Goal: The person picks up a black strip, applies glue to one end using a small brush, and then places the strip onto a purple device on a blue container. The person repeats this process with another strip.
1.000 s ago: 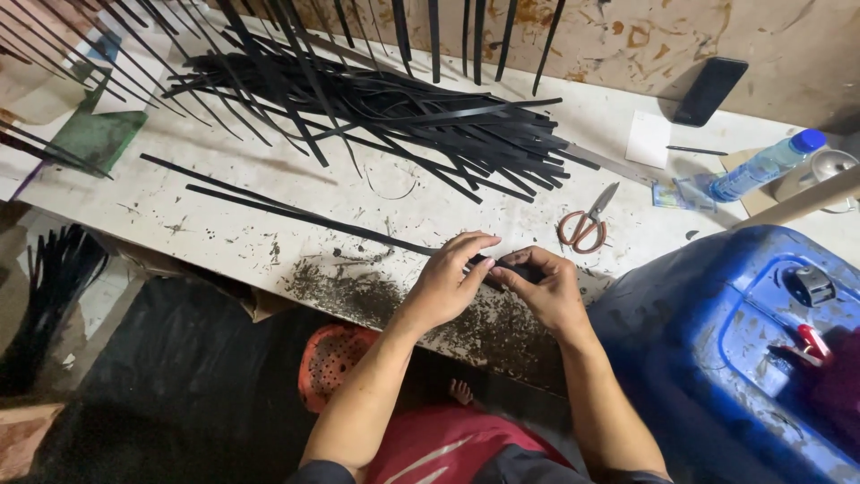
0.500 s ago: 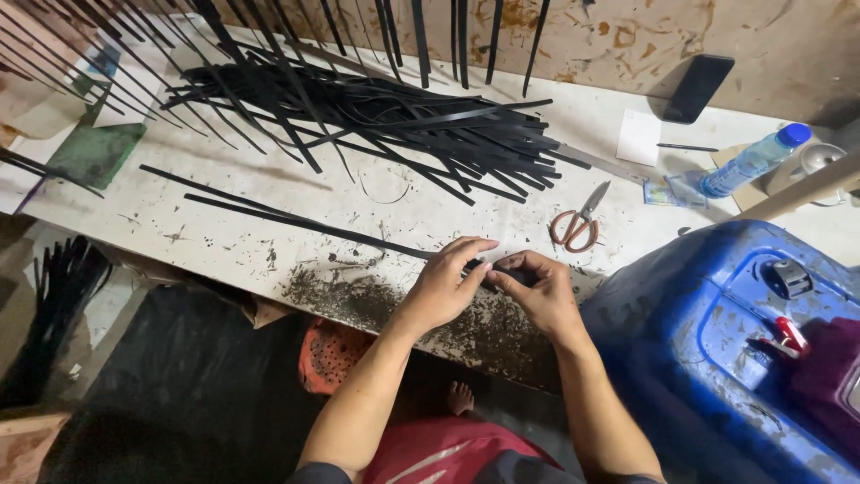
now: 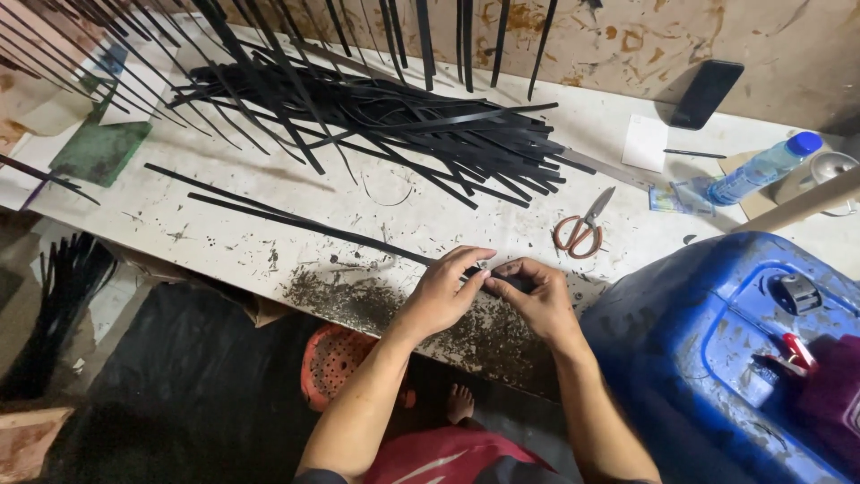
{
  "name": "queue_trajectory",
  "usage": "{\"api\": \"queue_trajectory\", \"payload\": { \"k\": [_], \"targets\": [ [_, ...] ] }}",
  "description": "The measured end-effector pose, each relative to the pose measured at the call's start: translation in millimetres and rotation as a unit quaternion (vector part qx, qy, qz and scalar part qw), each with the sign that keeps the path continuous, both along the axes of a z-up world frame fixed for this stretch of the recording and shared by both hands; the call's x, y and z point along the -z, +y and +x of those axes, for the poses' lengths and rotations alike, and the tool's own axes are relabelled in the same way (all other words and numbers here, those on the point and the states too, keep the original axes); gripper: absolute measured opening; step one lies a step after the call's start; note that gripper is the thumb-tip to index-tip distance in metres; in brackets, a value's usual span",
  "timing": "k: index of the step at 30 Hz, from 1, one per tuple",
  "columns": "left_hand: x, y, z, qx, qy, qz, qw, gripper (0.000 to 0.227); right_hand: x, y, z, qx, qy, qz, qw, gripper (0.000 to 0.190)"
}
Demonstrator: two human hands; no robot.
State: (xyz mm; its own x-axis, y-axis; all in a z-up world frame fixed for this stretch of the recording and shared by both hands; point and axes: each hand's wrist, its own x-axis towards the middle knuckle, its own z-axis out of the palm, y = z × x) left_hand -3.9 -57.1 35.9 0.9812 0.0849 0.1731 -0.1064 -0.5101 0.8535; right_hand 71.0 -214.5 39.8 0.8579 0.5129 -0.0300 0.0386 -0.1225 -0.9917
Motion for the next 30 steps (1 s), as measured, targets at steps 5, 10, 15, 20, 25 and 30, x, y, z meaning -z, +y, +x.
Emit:
{"api": "queue_trajectory", "payload": {
  "k": [5, 10, 15, 20, 25, 30],
  "targets": [
    [-2, 0, -1, 0.0, 0.006, 0.006, 1.0, 0.032, -2, 1, 1, 0.002, 0.008, 0.001, 1.0, 0.02],
    [-1, -3, 0, -0.008, 0.002, 0.013, 1.0, 0.031, 3, 1, 3, -0.001, 0.019, 0.002, 1.0, 0.019],
    [1, -5, 4, -0.001, 0.004, 0.002, 1.0, 0.03, 3, 0, 5, 0.015, 0.023, 0.005, 1.0, 0.019],
    [6, -6, 3, 0.004, 0.016, -0.003, 1.0, 0.029, 12, -3, 9, 0.015, 0.023, 0.002, 1.0, 0.021],
    [9, -1, 3, -0.006, 0.016, 0.003, 1.0, 0.029, 17, 2, 11, 0.001, 0.025, 0.001, 1.0, 0.021],
    [-6, -5, 3, 0.002, 0.01, 0.019, 1.0, 0.029, 5, -1, 8, 0.007, 0.013, 0.0, 1.0, 0.018]
  ]
}}
